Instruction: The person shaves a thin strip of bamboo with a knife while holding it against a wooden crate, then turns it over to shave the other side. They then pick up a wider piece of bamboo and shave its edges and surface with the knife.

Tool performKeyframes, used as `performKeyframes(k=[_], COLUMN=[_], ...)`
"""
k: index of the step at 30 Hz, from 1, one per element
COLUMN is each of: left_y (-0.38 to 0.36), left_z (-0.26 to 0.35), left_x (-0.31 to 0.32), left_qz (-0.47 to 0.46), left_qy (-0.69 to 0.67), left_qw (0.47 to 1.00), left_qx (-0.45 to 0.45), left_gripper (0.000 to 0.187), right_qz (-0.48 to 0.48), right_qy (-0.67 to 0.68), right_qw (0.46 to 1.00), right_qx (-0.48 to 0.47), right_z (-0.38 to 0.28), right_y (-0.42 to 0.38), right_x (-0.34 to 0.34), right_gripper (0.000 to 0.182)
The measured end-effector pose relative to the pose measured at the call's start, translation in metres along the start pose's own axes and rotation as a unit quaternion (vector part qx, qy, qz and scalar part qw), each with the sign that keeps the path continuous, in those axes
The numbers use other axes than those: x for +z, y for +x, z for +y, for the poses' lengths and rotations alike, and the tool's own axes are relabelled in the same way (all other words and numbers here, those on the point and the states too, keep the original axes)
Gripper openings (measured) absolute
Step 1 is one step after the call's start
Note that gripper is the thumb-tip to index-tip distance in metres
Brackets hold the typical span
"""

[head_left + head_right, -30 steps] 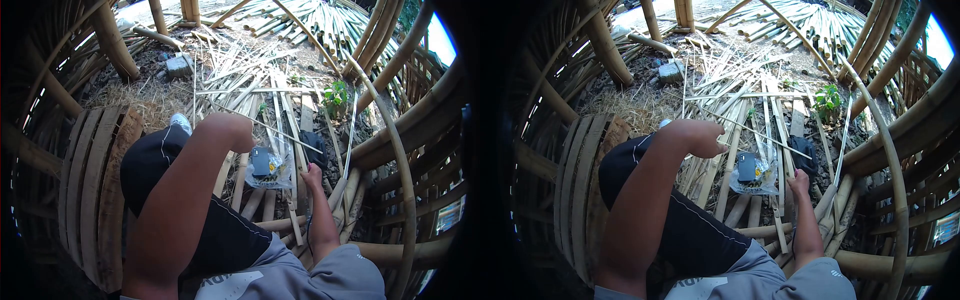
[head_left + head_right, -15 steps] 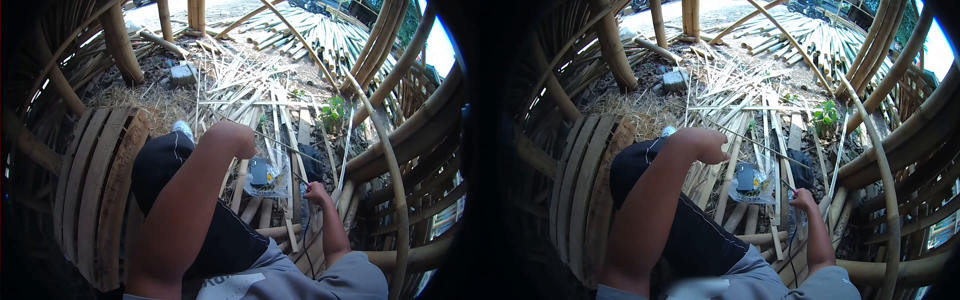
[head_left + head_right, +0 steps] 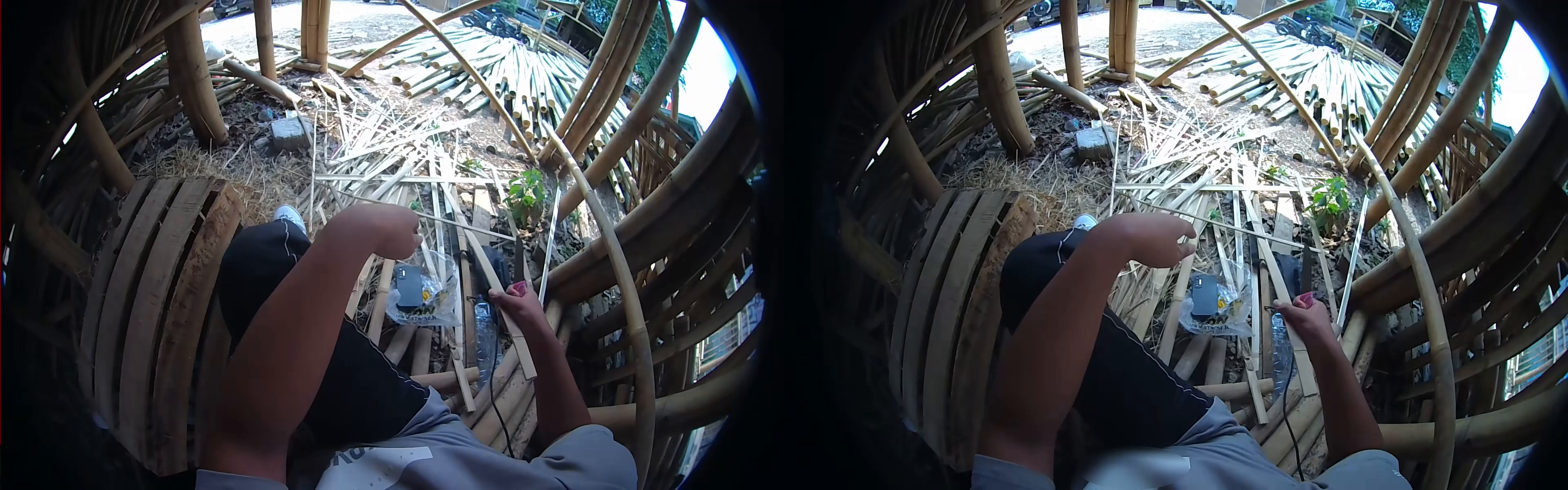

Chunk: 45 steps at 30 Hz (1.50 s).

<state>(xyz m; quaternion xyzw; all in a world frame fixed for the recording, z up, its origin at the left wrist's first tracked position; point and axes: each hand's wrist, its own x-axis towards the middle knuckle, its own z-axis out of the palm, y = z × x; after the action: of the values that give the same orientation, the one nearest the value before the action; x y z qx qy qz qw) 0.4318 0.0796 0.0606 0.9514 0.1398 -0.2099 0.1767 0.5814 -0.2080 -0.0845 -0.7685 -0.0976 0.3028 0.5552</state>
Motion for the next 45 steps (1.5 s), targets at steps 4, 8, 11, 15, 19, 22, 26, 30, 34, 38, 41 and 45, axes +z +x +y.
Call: performKeyframes(k=[4,8,11,15,19,22,26,30,34,38,41,45], left_y=[-0.049,-0.084,-0.128,-0.173,-0.229,-0.261,-0.287,-0.296,-0.296,-0.303,-0.315,-0.316], left_z=[0.038,0.057,0.062,0.024,0.007,0.005,-0.011,-0.018,-0.025,-0.039,-0.057,-0.06], left_x=[0.017,0.098,0.121,0.126,0.124,0.128,0.144,0.155,0.161,0.162,0.169,0.184], left_qz=[0.07,0.014,-0.122,-0.119,-0.13,-0.153,-0.209,-0.2,-0.192,-0.186,-0.24,-0.098], left_qy=[-0.097,-0.346,-0.721,-0.82,-0.81,-0.828,-0.814,-0.803,-0.765,-0.731,-0.717,-0.684], left_qw=[0.991,0.938,0.682,0.557,0.567,0.539,0.541,0.559,0.609,0.637,0.642,0.673], left_qx=[0.061,-0.012,0.009,0.055,0.08,0.039,0.023,0.041,0.085,0.156,0.129,0.265], left_gripper=[0.04,0.057,0.054,0.05,0.054,0.058,0.062,0.062,0.061,0.058,0.057,0.057], right_qz=[0.007,0.01,0.005,-0.054,-0.04,0.001,0.012,-0.05,-0.08,-0.051,-0.049,-0.037], right_qy=[0.13,0.184,0.174,0.058,0.016,0.071,-0.021,0.043,0.204,0.247,0.268,0.279], right_qw=[0.991,0.98,0.98,0.987,0.976,0.978,0.994,0.997,0.976,0.967,0.96,0.952], right_qx=[-0.031,-0.078,-0.098,-0.14,-0.216,-0.198,-0.104,0.038,0.0,-0.04,-0.062,-0.123], right_z=[-0.028,-0.058,-0.062,-0.053,-0.032,-0.021,-0.012,-0.026,-0.023,-0.038,-0.048,-0.062], right_y=[-0.046,-0.087,-0.102,-0.11,-0.081,-0.044,-0.01,-0.009,-0.004,-0.018,-0.029,-0.039], right_x=[0.068,0.117,0.146,0.161,0.161,0.161,0.159,0.167,0.165,0.165,0.161,0.158], right_gripper=[0.032,0.028,0.032,0.036,0.036,0.037,0.033,0.033,0.017,0.014,0.012,0.012])
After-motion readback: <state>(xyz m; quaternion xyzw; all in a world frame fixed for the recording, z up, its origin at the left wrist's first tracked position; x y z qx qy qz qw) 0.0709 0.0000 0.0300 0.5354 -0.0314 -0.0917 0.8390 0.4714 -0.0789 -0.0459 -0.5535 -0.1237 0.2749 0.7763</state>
